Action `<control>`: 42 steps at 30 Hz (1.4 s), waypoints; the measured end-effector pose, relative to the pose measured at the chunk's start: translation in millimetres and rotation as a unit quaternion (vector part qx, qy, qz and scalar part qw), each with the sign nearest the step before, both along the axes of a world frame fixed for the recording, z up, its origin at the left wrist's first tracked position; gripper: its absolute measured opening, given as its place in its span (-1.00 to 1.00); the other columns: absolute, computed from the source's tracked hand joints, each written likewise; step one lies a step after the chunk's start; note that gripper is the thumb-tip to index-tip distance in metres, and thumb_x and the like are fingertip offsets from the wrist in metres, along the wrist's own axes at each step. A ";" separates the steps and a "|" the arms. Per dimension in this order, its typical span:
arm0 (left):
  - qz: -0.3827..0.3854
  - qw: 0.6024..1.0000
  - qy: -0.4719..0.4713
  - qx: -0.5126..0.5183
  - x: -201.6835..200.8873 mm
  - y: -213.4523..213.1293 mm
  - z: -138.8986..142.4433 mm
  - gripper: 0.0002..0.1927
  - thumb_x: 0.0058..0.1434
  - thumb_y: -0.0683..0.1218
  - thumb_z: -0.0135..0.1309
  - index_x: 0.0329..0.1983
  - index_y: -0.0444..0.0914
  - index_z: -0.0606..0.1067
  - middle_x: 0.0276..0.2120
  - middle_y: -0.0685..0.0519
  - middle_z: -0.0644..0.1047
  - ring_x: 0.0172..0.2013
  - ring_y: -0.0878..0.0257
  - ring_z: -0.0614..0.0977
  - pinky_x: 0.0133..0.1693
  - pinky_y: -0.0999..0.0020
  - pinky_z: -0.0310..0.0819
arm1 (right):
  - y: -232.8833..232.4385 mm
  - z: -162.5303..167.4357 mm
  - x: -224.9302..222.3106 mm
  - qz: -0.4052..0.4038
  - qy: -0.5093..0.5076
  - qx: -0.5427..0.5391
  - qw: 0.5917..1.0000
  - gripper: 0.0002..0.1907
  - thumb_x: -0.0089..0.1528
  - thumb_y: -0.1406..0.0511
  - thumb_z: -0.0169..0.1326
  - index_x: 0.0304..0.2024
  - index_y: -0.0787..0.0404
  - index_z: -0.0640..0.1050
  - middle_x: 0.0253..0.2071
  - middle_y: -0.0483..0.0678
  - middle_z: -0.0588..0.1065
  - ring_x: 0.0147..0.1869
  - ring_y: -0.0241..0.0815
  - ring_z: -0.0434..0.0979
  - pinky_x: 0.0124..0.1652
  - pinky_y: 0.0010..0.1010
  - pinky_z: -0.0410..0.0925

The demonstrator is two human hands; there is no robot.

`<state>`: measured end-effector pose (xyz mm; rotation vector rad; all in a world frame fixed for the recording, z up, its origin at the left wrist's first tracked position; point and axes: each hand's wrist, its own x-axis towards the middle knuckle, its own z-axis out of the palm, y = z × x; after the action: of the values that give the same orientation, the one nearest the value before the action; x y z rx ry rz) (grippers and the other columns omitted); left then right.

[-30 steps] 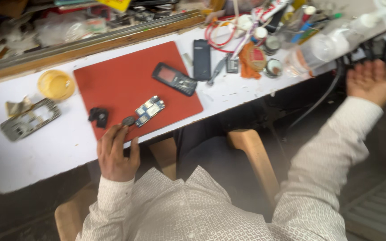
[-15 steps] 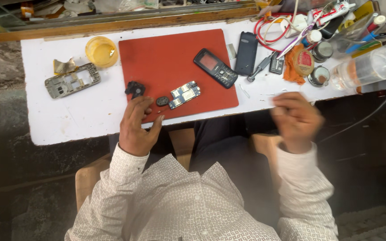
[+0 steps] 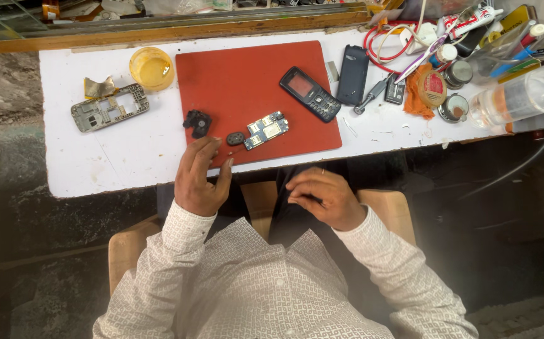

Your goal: The person cleans the internal circuit board of a disassembled mobile phone using a toothbrush, then uses a hot air gun on the components. They handle the speaker and other small parts, place the board into the phone housing, and press the keypad assembly onto the reassembled phone.

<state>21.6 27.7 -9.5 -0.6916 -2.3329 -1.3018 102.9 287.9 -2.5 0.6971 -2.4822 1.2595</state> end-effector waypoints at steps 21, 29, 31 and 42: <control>0.083 0.990 0.116 -0.019 9.9 -34.9 -8.8 -0.65 0.16 -0.32 0.25 0.02 -0.37 0.51 0.00 -0.17 0.49 -0.02 -0.03 0.57 0.00 0.13 0.56 | 20.1 16.1 -8.1 -0.059 0.080 -0.002 0.995 -0.75 0.18 0.27 0.33 -0.29 0.27 0.53 -0.03 0.08 0.53 0.01 -0.02 0.59 -0.04 -0.32 0.47; 0.058 0.997 -0.037 -0.042 -34.7 -32.7 17.8 -0.57 0.23 -0.22 0.27 0.16 -0.36 0.48 0.04 -0.17 0.49 -0.01 -0.04 0.55 -0.04 0.20 0.53 | -8.2 40.4 -57.8 -0.029 0.111 0.063 0.991 -0.58 0.14 0.48 0.26 0.05 0.24 0.53 0.22 0.00 0.48 0.38 0.06 0.45 0.30 -0.16 0.34; 0.054 0.997 -0.015 -0.058 -43.5 -25.3 15.5 -0.51 0.22 -0.19 0.29 0.19 -0.38 0.45 0.08 -0.19 0.48 0.00 -0.05 0.54 0.01 0.15 0.51 | -14.4 39.5 -67.7 -0.006 0.108 0.090 0.990 -0.53 0.14 0.49 0.20 0.11 0.23 0.50 0.28 0.01 0.45 0.44 0.07 0.39 0.36 -0.13 0.29; 0.050 0.994 -0.002 -0.098 -45.3 -22.2 0.1 -0.44 0.20 -0.16 0.31 0.25 -0.31 0.42 0.10 -0.13 0.48 -0.04 -0.04 0.53 0.05 0.09 0.46 | -23.6 18.7 -86.0 -0.023 0.087 0.139 0.986 -0.47 0.21 0.41 0.23 0.24 0.18 0.47 0.22 0.03 0.47 0.39 0.09 0.39 0.38 -0.06 0.25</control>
<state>-23.7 5.5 -9.4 -0.6229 -2.4880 -1.0416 16.9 264.3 16.1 0.7734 -2.5354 0.8049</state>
